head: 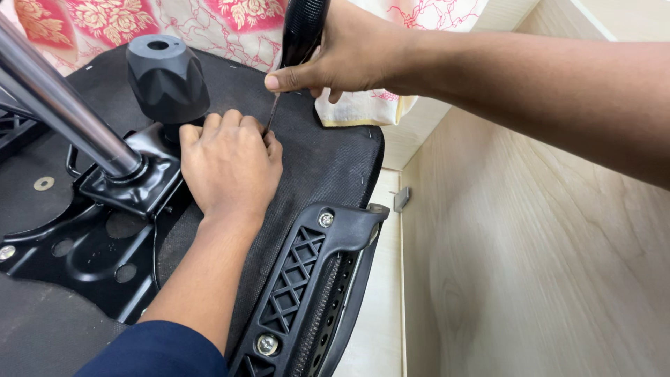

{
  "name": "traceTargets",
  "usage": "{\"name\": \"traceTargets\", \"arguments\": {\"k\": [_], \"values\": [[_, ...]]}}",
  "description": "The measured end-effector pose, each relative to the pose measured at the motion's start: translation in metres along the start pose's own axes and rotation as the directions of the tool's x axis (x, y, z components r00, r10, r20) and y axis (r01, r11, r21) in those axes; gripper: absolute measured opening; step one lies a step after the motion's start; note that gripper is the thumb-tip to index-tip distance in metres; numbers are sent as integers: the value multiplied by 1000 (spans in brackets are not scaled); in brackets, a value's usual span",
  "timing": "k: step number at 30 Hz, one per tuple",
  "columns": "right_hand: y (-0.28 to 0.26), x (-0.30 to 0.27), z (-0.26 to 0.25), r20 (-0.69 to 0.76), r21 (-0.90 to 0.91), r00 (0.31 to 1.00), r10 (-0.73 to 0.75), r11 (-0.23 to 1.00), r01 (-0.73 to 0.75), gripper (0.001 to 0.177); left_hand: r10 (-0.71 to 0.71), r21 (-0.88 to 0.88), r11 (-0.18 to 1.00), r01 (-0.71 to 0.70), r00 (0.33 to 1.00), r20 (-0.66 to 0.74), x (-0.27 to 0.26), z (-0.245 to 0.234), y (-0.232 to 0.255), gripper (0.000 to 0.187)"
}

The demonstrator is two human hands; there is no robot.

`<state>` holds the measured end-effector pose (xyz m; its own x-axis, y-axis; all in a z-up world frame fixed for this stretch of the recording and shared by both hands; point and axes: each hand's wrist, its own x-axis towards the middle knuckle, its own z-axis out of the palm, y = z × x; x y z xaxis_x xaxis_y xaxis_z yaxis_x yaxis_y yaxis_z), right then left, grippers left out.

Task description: The person uses a screwdriver to tighten screws on the underside of an office chair, securing the metal mounting plate and plastic frame to the seat. The person works on multiple screws around the central gas lift and along the frame edges.

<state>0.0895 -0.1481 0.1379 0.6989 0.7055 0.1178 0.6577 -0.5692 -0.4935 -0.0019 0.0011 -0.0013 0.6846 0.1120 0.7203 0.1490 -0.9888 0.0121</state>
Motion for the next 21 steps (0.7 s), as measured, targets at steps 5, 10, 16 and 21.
{"name": "traceTargets", "arguments": {"k": [5, 10, 16, 21], "values": [[6, -2, -9, 127, 243, 986, -110, 967, 77, 37, 10, -2, 1000, -10, 999, -35, 1, 0, 2, 23], [2, -8, -7, 198, 135, 971, -134, 985, 108, 35, 15, -16, 1000, -16, 998, -57, -5, -1, 0, 23], [-4, -10, -8, 122, 129, 984, -129, 985, 113, 30, 3, 2, 1000, -3, 1000, -8, -2, -2, 2, 24], [-3, -10, -5, 83, 41, 993, -79, 996, 76, 29, 0, 22, 1000, -1, 1000, 10, -3, 2, 0, 28]]}}
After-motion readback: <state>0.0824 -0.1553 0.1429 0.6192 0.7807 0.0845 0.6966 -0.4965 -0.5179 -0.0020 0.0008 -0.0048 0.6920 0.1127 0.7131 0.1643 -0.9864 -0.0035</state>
